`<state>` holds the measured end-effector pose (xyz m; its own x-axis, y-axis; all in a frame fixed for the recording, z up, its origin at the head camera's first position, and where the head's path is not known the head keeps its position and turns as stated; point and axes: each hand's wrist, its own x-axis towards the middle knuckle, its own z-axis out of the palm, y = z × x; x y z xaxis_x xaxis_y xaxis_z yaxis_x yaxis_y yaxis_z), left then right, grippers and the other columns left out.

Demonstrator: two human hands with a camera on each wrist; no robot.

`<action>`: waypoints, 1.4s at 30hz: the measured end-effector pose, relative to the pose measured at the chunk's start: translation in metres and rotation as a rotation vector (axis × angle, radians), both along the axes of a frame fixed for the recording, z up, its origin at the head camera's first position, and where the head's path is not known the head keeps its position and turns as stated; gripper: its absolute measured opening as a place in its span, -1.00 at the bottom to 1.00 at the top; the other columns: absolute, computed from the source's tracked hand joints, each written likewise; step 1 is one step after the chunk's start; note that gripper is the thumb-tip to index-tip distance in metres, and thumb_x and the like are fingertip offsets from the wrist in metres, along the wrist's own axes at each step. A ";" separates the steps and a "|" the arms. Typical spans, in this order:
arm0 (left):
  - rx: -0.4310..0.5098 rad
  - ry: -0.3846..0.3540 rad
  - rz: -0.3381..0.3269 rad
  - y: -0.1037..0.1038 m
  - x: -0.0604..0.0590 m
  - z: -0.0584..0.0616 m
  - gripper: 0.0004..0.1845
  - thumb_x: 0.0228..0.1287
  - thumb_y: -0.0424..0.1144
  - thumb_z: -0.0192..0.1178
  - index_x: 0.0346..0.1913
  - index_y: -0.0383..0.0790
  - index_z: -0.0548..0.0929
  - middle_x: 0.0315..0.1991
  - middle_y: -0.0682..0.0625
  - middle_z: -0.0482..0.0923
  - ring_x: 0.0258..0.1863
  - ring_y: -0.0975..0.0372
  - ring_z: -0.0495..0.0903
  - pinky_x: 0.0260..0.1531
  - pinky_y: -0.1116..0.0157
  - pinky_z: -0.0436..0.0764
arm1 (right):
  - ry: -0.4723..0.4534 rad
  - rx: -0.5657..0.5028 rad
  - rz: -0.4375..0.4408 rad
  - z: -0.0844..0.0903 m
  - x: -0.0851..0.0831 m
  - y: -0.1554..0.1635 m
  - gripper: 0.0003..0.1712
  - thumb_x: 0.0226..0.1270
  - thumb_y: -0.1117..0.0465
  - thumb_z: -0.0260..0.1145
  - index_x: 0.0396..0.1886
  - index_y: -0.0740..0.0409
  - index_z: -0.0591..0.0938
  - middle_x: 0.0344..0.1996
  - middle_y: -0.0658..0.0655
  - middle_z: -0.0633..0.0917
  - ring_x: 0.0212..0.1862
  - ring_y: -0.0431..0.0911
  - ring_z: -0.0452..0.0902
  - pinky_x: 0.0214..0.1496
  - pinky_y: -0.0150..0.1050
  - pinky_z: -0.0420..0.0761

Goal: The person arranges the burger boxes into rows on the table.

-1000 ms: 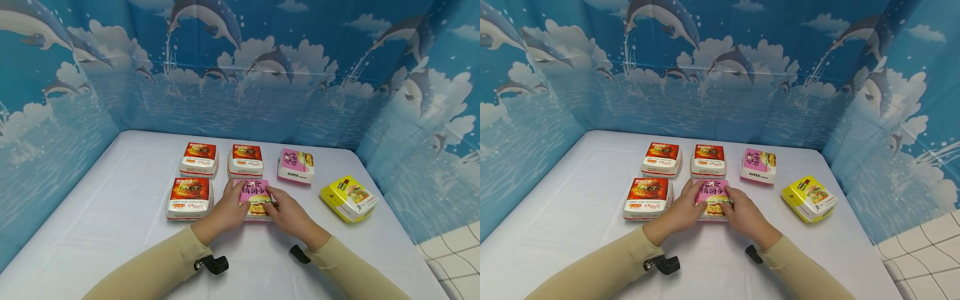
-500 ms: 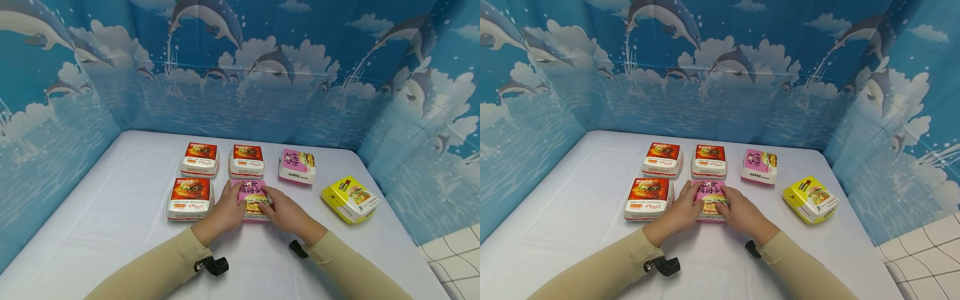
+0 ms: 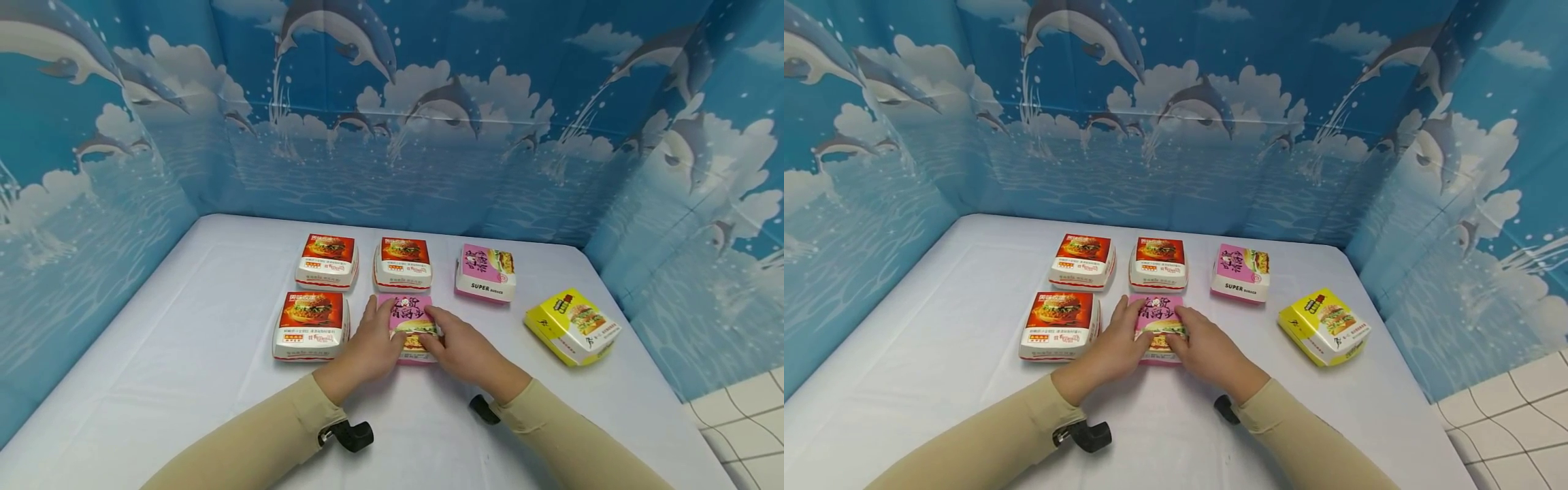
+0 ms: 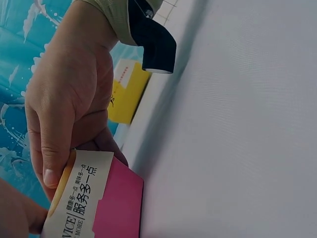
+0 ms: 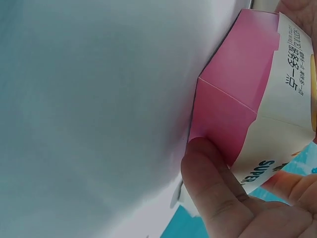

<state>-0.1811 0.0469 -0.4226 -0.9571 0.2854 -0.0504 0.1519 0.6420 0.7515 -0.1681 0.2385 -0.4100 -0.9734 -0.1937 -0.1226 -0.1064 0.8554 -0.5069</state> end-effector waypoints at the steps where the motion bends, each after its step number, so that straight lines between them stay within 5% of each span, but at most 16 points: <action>1: -0.001 -0.001 0.002 0.000 0.000 0.000 -0.28 0.57 -0.10 0.11 0.66 -0.20 0.17 0.71 -0.37 -0.21 0.68 -0.23 -0.03 0.60 -0.20 0.15 | 0.005 0.002 0.002 0.000 0.000 0.000 -0.15 0.57 -0.05 0.30 0.67 0.15 0.23 0.58 0.25 0.39 0.52 0.16 0.40 0.55 0.19 0.41; 33: 0.044 -0.006 0.026 -0.002 0.002 0.004 -0.28 0.53 -0.17 0.12 0.63 -0.27 0.18 0.70 -0.38 -0.18 0.69 -0.26 -0.12 0.61 -0.25 0.05 | 0.021 -0.043 -0.022 -0.006 0.002 -0.005 -0.15 0.56 -0.07 0.31 0.68 0.08 0.22 0.57 0.21 0.39 0.50 0.10 0.42 0.49 0.17 0.49; 42: 0.041 -0.003 0.028 -0.003 0.004 0.004 -0.27 0.53 -0.16 0.13 0.64 -0.26 0.18 0.70 -0.39 -0.20 0.68 -0.30 -0.12 0.59 -0.31 0.04 | 0.027 -0.050 -0.024 -0.005 0.004 -0.005 -0.17 0.56 -0.08 0.31 0.67 0.03 0.24 0.55 0.20 0.42 0.30 0.06 0.57 0.39 0.15 0.60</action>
